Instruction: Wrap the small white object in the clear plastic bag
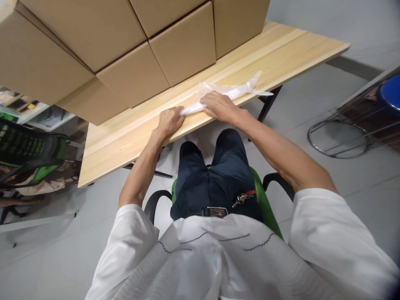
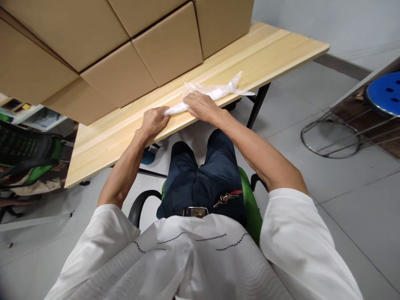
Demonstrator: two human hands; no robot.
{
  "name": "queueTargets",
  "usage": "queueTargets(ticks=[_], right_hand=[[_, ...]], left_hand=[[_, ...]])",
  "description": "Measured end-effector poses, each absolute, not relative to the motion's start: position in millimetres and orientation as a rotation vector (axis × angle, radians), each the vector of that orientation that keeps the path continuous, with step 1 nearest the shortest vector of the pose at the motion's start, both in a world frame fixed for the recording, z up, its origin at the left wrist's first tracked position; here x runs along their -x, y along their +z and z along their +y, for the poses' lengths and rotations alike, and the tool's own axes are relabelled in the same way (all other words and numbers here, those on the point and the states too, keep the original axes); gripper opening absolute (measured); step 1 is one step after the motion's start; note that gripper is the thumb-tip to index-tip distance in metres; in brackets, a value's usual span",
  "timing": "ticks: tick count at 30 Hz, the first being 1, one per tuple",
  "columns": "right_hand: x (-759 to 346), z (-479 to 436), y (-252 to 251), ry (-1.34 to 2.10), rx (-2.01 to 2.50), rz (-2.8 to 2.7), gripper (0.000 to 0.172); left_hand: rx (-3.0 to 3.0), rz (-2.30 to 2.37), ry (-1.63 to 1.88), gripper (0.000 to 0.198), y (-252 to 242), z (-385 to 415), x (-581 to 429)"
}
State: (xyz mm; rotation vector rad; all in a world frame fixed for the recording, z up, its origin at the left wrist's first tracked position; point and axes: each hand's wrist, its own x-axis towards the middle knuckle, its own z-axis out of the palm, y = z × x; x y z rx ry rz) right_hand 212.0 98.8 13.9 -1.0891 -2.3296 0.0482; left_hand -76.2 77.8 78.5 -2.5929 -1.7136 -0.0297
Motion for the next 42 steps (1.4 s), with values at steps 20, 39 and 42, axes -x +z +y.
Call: queueTargets(ticks=[20,39,42], right_hand=[[-213.2,98.2,8.1,0.088,1.165,-2.312,0.05],[-229.3,102.7,35.8,0.238,1.207,-2.333,0.067],[-240.2,116.4,39.0,0.269,1.184,-2.352,0.068]], left_hand=[[2.445,-1.843,-0.603,0.06,77.3,64.1,117.8],[2.842,-1.533,-0.217,0.053,75.3,80.9,16.7],[2.906,-1.497,-0.168,0.05,84.6,93.5,14.2]])
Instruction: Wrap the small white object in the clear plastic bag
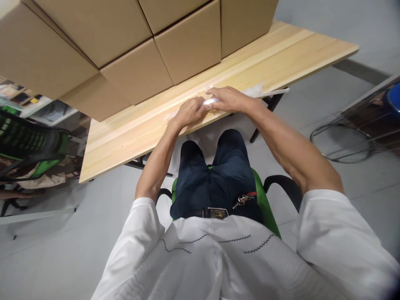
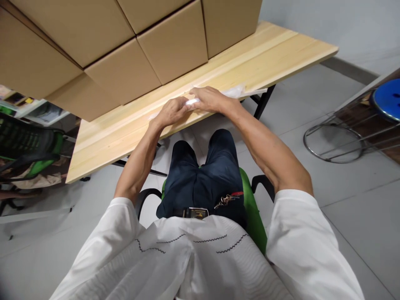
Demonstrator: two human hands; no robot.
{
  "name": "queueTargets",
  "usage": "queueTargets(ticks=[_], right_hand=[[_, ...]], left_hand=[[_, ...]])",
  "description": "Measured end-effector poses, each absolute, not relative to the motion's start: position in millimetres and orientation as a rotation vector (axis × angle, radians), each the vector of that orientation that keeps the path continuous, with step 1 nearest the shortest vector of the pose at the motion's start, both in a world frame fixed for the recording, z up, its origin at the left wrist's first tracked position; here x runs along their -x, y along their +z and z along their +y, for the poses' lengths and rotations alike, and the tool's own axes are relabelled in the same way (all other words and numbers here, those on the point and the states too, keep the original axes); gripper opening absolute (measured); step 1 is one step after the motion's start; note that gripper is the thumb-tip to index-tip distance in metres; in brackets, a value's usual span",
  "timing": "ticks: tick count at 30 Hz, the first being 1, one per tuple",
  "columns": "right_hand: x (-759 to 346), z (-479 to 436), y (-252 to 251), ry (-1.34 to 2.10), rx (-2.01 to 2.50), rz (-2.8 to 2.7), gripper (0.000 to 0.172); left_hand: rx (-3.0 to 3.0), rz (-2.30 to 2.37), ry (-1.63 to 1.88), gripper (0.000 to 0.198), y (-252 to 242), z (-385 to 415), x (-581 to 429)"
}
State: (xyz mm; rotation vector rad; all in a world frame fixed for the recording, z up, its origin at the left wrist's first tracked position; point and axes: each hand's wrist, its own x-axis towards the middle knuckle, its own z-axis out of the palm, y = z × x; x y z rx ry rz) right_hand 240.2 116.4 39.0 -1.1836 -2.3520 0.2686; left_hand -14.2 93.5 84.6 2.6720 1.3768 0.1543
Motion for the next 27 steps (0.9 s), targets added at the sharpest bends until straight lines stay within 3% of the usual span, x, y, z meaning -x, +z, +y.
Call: queueTargets(ticks=[17,20,27], right_hand=[[-248.8,127.9,21.7,0.108,1.438,-2.209,0.057],[-246.8,128.0,15.2,0.093,1.399,-2.17,0.051],[-229.2,106.1,19.4,0.027,1.236,-2.265,0.055]], left_hand=[[-2.425,1.684,0.33,0.057,63.0,127.7,0.1],[-2.44,1.717,0.32,0.059,61.5,126.3,-2.4],[-2.46,1.73,0.321,0.056,57.8,131.5,-2.7]])
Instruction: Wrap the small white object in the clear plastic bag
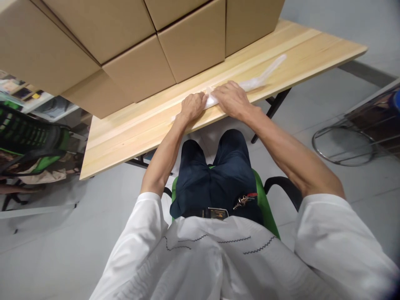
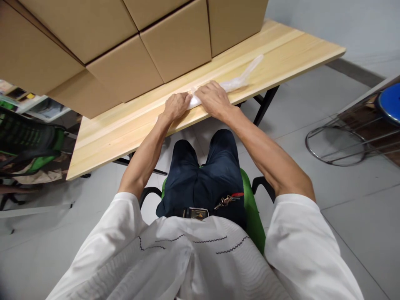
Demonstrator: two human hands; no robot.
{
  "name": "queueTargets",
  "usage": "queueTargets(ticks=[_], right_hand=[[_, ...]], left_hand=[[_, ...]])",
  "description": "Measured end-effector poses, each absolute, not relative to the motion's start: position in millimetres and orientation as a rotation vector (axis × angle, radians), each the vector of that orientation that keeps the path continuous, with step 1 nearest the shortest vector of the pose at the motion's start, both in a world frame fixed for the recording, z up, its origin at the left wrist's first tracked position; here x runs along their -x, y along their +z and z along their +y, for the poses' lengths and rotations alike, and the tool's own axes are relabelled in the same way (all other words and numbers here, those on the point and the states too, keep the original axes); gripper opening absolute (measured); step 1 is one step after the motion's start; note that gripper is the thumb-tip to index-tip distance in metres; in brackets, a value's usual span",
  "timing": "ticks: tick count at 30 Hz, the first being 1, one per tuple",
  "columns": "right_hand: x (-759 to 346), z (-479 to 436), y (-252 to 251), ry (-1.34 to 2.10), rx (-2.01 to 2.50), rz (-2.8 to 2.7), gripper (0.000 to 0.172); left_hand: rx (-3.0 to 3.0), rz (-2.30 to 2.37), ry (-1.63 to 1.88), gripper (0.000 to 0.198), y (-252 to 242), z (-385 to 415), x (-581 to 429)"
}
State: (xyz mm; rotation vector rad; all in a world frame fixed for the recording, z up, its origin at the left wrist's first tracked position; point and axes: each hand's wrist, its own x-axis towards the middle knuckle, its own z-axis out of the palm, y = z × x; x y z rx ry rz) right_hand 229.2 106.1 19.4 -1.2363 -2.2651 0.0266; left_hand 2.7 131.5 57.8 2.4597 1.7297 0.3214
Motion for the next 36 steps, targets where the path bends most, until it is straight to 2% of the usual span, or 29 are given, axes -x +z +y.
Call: queueTargets(ticks=[5,9,13,24,31,36], right_hand=[[-216.7,96.9,17.5,0.111,1.211,-2.289,0.061],[-222.3,102.1,15.2,0.142,1.212,-2.273,0.057],[-230.8,107.5,13.3,0.15,1.196,-2.295,0.051],[-221.1,102.6,8.6,0.097,1.271,-2.225,0.052],[-212.6,102.4,8.7,0.079,1.384,-2.122,0.036],[-211.6,89.2,17.8,0.073,1.308,-2.076,0.028]], left_hand=[[-2.449,1.752,0.341,0.056,58.0,121.7,-1.1],[-2.486,1.672,0.37,0.059,62.6,103.5,4.6],[-2.53,1.631,0.309,0.054,65.1,91.3,10.5],[-2.478,1.796,0.26,0.043,64.2,87.4,-1.7],[-2.402,1.79,0.597,0.033,45.0,85.9,-5.0],[-2.291,1.645,0.852,0.029,43.1,69.3,-1.8]])
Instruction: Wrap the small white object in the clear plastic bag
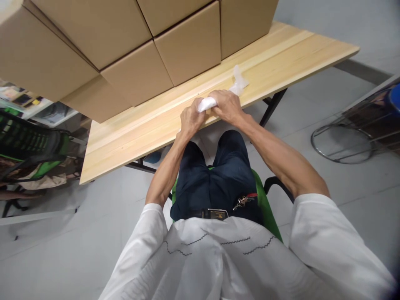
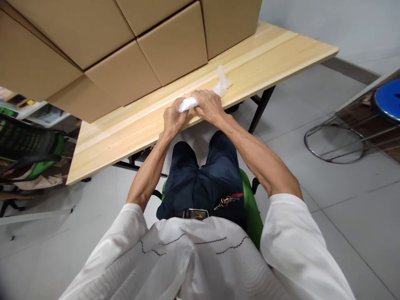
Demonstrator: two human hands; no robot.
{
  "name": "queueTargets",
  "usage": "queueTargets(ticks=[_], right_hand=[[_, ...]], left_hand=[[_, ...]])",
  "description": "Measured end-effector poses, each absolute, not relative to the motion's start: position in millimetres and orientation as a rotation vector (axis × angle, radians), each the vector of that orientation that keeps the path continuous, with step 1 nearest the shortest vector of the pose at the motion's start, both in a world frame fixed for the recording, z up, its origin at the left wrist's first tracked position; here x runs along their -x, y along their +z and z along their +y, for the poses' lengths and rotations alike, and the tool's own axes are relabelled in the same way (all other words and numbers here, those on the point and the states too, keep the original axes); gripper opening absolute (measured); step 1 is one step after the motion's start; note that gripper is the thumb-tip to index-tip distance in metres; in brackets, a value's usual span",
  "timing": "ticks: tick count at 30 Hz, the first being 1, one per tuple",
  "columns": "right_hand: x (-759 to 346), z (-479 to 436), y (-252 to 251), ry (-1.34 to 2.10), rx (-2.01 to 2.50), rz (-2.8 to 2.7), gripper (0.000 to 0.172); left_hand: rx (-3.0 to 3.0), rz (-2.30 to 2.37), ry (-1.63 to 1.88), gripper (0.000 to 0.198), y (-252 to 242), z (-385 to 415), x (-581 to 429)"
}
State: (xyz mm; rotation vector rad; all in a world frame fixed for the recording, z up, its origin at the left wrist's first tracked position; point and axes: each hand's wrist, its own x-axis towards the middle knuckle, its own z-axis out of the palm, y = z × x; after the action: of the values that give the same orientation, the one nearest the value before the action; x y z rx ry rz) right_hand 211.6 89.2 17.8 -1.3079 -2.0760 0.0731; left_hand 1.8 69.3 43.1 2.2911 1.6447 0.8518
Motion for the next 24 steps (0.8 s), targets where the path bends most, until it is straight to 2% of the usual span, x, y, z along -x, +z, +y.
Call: queueTargets(ticks=[4,9,12,14,18,24], right_hand=[[-212.4,78.6,29.7,0.015,1.187,-2.077,0.029],[-208.2,69.0,41.7,-0.083,0.967,-2.104,0.036],[-201.0,61.1,46.6,-0.104,0.845,-2.107,0.042],[-194.9,55.6,48.9,-0.119,0.777,-2.117,0.046],[-185.0,47.7,50.3,-0.148,0.655,-2.153,0.053],[-182.7,41.0,44.1,-0.071,0.621,-2.14,0.046]], left_hand=[[-2.151,1.452,0.978,0.035,49.1,47.8,8.4],[-1.731,1.036,0.906,0.077,63.7,15.9,28.6],[-1.436,0.836,0.765,0.089,72.1,-0.5,36.0],[-1.309,0.747,0.69,0.086,73.9,-7.4,36.7],[-1.214,0.608,0.589,0.069,69.2,-12.4,34.4],[-1.131,0.507,0.559,0.055,67.9,-20.8,38.1]])
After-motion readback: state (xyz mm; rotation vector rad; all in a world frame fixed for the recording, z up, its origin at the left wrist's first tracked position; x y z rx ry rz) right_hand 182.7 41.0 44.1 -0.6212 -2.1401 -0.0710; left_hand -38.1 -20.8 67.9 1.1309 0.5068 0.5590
